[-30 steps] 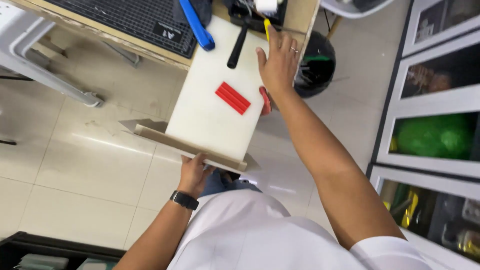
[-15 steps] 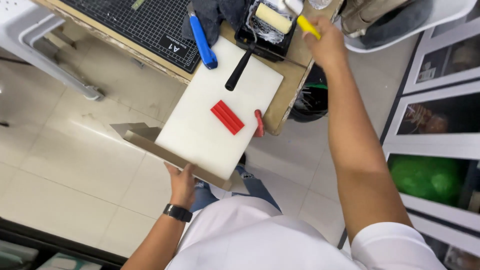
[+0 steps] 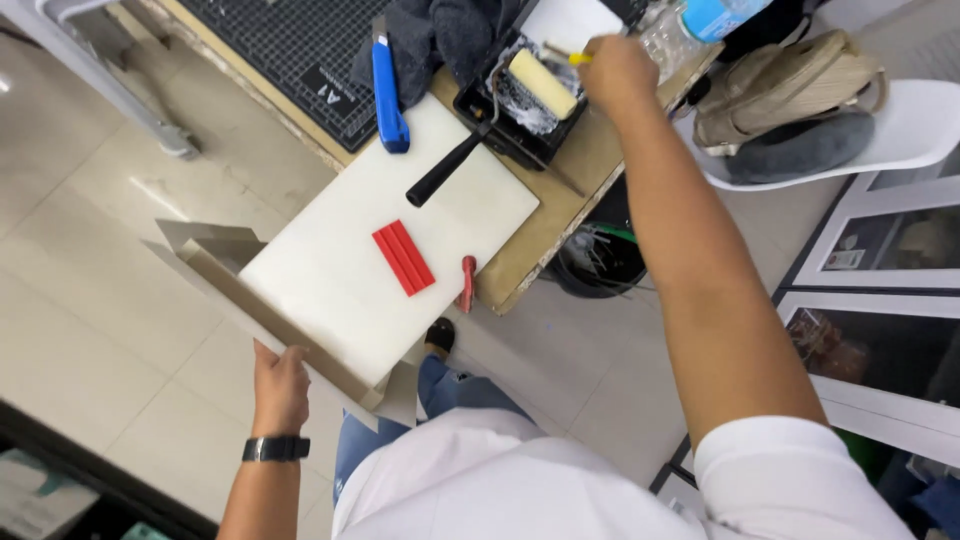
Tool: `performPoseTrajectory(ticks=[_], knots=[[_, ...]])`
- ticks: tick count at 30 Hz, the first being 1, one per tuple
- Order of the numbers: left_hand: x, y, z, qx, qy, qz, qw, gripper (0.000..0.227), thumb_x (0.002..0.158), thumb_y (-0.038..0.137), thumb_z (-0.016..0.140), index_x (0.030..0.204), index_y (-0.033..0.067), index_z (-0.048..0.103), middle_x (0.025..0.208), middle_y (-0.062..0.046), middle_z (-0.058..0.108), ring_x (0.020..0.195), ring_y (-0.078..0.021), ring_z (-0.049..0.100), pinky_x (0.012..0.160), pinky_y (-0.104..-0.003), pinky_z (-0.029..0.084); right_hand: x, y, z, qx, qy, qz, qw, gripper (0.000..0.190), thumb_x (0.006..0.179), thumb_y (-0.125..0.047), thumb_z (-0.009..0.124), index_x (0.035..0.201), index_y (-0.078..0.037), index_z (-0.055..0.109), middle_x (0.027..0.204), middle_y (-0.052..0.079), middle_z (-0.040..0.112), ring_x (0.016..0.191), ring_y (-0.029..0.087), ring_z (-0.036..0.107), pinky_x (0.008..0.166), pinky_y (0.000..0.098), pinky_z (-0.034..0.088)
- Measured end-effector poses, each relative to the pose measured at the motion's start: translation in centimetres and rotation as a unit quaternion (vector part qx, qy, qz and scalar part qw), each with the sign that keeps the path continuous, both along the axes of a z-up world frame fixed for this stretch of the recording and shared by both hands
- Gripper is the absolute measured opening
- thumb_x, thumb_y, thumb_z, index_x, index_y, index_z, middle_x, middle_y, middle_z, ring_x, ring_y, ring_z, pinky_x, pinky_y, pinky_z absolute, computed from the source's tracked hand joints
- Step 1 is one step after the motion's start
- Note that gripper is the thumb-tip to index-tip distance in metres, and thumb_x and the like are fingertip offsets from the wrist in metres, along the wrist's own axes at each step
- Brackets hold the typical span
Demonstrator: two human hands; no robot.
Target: Applying adhesive to white strips using a roller and pressing them onto a surface with a scraper in a workshop environment.
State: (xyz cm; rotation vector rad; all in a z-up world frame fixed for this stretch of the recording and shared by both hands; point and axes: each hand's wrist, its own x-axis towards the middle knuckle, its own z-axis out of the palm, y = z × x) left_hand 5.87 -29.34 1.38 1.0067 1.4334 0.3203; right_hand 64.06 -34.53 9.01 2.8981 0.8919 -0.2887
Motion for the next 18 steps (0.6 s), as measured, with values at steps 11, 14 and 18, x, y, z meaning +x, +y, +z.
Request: performPoseTrajectory(ticks=[11,14,18], knots=[[0.9,-0.4,4.0,-0.055,0.045,-0.025,0.997,0.071,0.087,0.005,0.039,0.157,0.0143,0.033,0.087,-0.003,0.042,0.062,-0.0159,0.029,0.054,-0.032,0.031,-0.8,1.3,4.5,-0.074,-0.025,0.072,0.994,0.034,0.099,-0.036,0.062,0.116,-0.012,0.078,0.115,0.02,0.072,0.103,0.043,0.068,0.076,0.0538,0.057],[0.7,-0.4,3.4,-0.044,0.034,-0.034,0.998,0.08,0.088,0.004,0.038,0.162,0.0146,0.014,0.085,-0.004,0.043,0.062,-0.0167,0.031,0.054,-0.033,0.033,0.2,2.0,3.3,-0.108,-0.032,0.117,0.987,0.037,0.098,-0.034,0.061,0.117,-0.007,0.078,0.121,0.022,0.071,0.108,0.046,0.066,0.081,0.0569,0.056],[0.4,-0.2,3.9,-0.019,0.021,-0.078,0.997,0.073,0.083,0.005,0.035,0.156,0.0164,0.033,0.101,-0.005,0.049,0.073,-0.0194,0.036,0.061,-0.036,0.038,0.9,2.3,3.4,-0.117,-0.058,0.08,0.988,0.059,0.103,-0.049,0.063,0.125,0.005,0.069,0.124,0.025,0.068,0.108,0.044,0.067,0.078,0.0535,0.057]])
